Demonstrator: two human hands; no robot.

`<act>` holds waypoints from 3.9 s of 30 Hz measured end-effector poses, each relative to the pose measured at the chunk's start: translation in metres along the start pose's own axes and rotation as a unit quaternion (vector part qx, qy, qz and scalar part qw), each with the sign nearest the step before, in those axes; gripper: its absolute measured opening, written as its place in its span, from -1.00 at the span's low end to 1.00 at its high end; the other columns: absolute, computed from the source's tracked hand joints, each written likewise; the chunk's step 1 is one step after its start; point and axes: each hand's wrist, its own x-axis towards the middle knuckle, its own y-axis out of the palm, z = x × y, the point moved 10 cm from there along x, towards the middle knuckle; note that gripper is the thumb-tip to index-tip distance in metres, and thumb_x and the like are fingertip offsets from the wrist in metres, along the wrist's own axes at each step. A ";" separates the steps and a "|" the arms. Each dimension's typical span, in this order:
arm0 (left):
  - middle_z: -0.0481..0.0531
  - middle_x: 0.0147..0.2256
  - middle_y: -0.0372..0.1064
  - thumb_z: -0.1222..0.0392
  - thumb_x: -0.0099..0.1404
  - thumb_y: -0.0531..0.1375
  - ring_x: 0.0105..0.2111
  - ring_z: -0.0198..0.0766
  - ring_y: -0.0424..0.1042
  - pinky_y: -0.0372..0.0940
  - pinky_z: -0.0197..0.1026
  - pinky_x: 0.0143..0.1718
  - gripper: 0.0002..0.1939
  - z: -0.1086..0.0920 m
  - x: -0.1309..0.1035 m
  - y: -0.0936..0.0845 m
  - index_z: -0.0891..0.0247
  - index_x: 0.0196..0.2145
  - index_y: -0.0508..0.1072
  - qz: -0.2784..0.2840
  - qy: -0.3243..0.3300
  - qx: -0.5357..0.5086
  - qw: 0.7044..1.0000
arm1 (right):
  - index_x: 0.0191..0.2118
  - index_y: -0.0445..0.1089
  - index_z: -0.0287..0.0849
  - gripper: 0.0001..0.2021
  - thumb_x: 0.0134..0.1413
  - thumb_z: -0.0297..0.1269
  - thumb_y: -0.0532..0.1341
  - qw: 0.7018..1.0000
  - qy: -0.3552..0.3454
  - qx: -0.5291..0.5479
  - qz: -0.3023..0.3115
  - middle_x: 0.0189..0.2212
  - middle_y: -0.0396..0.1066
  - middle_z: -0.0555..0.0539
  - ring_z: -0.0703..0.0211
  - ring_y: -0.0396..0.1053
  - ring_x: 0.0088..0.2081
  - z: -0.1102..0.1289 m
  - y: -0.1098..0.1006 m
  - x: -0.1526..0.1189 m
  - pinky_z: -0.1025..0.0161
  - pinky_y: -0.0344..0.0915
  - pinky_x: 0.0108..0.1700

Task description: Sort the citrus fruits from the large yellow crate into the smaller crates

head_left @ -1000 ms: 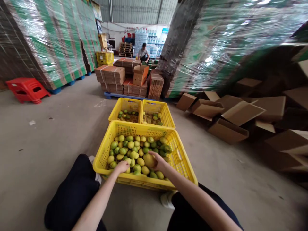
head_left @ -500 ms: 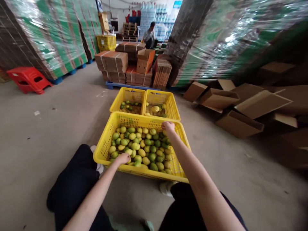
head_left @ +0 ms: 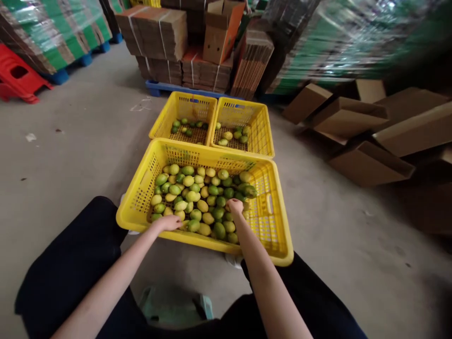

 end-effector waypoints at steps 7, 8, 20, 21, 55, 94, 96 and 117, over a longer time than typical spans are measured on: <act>0.22 -0.12 0.53 0.23 0.38 0.11 -0.09 -0.06 0.46 0.30 -0.07 0.02 -0.79 0.009 0.058 -0.054 0.32 -0.17 0.52 -0.045 -0.055 0.035 0.997 | 0.17 0.33 -0.30 -0.53 0.14 -0.44 0.31 0.974 -0.074 -0.207 0.054 0.15 0.34 -0.32 -0.19 0.28 0.21 0.002 0.047 0.014 -0.01 0.24 0.19; 0.23 -0.08 0.51 0.23 0.40 0.09 -0.06 -0.06 0.44 0.28 -0.06 0.05 -0.78 0.009 0.066 -0.064 0.32 -0.13 0.50 -0.069 -0.059 0.035 0.995 | 0.22 0.28 -0.32 -0.47 0.12 -0.45 0.30 0.969 -0.085 -0.223 0.056 0.16 0.32 -0.37 -0.22 0.24 0.24 0.003 0.053 0.013 -0.02 0.20 0.21; 0.21 -0.04 0.44 0.26 0.01 0.45 0.03 0.07 0.42 0.30 0.01 0.09 -0.52 0.027 0.100 -0.042 0.32 -0.11 0.44 -0.074 -0.067 0.007 0.995 | 0.18 0.24 -0.26 -0.45 0.04 -0.37 0.28 0.957 -0.094 -0.266 0.064 0.08 0.30 -0.36 -0.22 0.33 0.11 -0.009 0.063 0.033 0.04 0.28 0.05; 0.24 0.02 0.41 0.26 -0.02 0.46 0.05 0.11 0.42 0.30 0.03 0.08 -0.48 0.029 0.100 -0.035 0.30 -0.09 0.44 -0.063 -0.068 0.017 0.996 | 0.19 0.24 -0.27 -0.43 0.03 -0.36 0.29 0.959 -0.094 -0.260 0.064 0.08 0.29 -0.36 -0.22 0.33 0.10 -0.010 0.063 0.035 0.04 0.29 0.05; 0.16 0.00 0.45 0.02 -0.04 0.48 0.01 -0.05 0.48 0.36 0.01 0.09 -0.33 -0.120 -0.130 -0.159 0.22 -0.02 0.34 -0.187 0.313 -0.550 0.751 | -0.05 0.45 -0.10 -0.48 -0.23 -0.21 0.48 0.900 -0.410 0.144 0.015 -0.09 0.56 -0.14 -0.03 0.52 -0.09 0.174 -0.108 -0.225 0.03 0.49 -0.04; 0.11 0.01 0.42 0.11 0.24 0.40 0.05 -0.10 0.46 0.39 -0.03 0.11 -0.41 -0.164 -0.244 -0.179 0.08 0.19 0.38 -0.547 0.456 -0.090 0.696 | 0.17 0.26 -0.07 -0.47 0.11 -0.59 0.25 0.674 -0.683 0.066 -0.273 0.03 0.52 -0.23 -0.08 0.45 0.07 0.202 -0.154 -0.322 -0.12 0.51 0.03; 0.10 0.00 0.42 0.10 0.23 0.40 0.03 -0.11 0.47 0.40 -0.04 0.09 -0.41 -0.164 -0.242 -0.179 0.07 0.19 0.38 -0.546 0.456 -0.093 0.697 | 0.17 0.27 -0.06 -0.47 0.11 -0.59 0.24 0.674 -0.683 0.064 -0.274 0.03 0.52 -0.23 -0.09 0.45 0.07 0.202 -0.153 -0.321 -0.13 0.52 0.03; -0.04 -0.60 0.33 -0.50 0.10 0.14 -0.64 -0.32 0.35 0.27 -0.30 -0.66 -0.29 -0.130 -0.151 -0.141 0.32 -0.40 0.44 -0.170 0.183 -0.523 0.815 | -0.23 0.45 -0.14 -0.52 -0.22 0.05 0.49 0.896 -0.188 0.347 0.204 -0.45 0.46 0.02 0.13 0.46 -0.40 0.174 -0.091 -0.236 0.20 0.49 -0.40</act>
